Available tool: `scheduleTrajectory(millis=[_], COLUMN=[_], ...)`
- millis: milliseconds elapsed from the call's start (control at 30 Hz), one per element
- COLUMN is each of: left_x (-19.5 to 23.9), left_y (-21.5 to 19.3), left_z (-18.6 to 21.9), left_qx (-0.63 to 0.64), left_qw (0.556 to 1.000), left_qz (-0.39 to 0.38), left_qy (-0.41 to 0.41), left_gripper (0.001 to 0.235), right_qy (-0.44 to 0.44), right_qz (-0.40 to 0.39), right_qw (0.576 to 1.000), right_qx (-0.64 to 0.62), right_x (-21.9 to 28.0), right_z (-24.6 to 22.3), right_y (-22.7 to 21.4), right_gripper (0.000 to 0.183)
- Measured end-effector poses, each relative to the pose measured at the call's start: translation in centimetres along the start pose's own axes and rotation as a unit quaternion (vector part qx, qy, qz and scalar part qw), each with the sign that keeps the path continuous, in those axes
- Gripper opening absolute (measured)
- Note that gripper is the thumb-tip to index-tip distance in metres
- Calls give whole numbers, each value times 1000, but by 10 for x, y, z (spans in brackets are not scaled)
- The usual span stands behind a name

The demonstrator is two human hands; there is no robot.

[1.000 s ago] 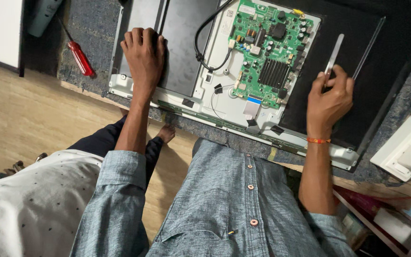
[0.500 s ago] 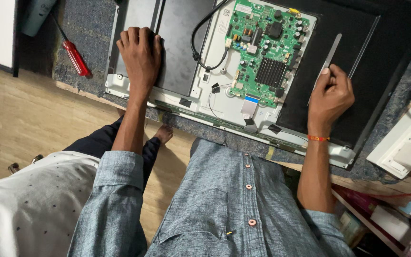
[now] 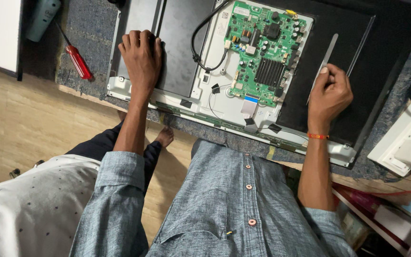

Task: The person uses a screwdriver to pry open the back cover of a flat-screen TV, then retrieves a multimeter from a drawer and tests points on the internal circuit board. The person reattaches the bottom bezel and continues probing the board with the multimeter probes.

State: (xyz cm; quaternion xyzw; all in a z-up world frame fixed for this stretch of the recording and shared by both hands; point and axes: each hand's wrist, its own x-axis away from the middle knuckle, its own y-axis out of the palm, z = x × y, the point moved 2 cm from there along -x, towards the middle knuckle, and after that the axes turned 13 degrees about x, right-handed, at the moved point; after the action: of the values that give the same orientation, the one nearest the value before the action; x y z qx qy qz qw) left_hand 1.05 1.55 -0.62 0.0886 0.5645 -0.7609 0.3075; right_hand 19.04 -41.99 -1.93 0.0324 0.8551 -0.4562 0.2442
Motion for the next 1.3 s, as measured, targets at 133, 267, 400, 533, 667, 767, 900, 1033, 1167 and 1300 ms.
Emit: scheduleTrajectory(millis=[133,267,400,533,667,767,900,1033,1167,1300], left_x=[1,4,6,6,8,8,4,3,1,3], left_y=[3,7,11,13,13,13,12,9,3,1], left_z=[-3,-7,-12,-15,-15,-15,-15,-9,-2,1], left_qx=[-2,-7,-14,-21,-6,10,5,9,-14,-12], left_qw=[1000,1000,1000,999,1000,1000,1000,1000,1000,1000], left_qz=[-6,4,14,25,24,17,14,12,-6,1], left_qy=[-12,-4,2,7,-4,-11,-10,-4,5,18], left_gripper=[23,25,27,29,31,34,36,32,19,18], right_qy=[3,-6,3,-7,8,7,23,25,32,28], right_qz=[1,8,10,15,8,9,2,0,-7,-1], right_qw=[1000,1000,1000,1000,1000,999,998,998,997,997], right_qx=[-7,-3,-10,-6,-29,-33,-58,-65,-77,-70], right_x=[0,0,0,-1,-1,-2,-1,-1,-2,-1], right_z=[1,1,4,4,6,8,9,9,9,9], right_y=[0,0,2,3,4,5,8,7,7,7], right_gripper=[10,11,9,9,11,12,11,11,10,11])
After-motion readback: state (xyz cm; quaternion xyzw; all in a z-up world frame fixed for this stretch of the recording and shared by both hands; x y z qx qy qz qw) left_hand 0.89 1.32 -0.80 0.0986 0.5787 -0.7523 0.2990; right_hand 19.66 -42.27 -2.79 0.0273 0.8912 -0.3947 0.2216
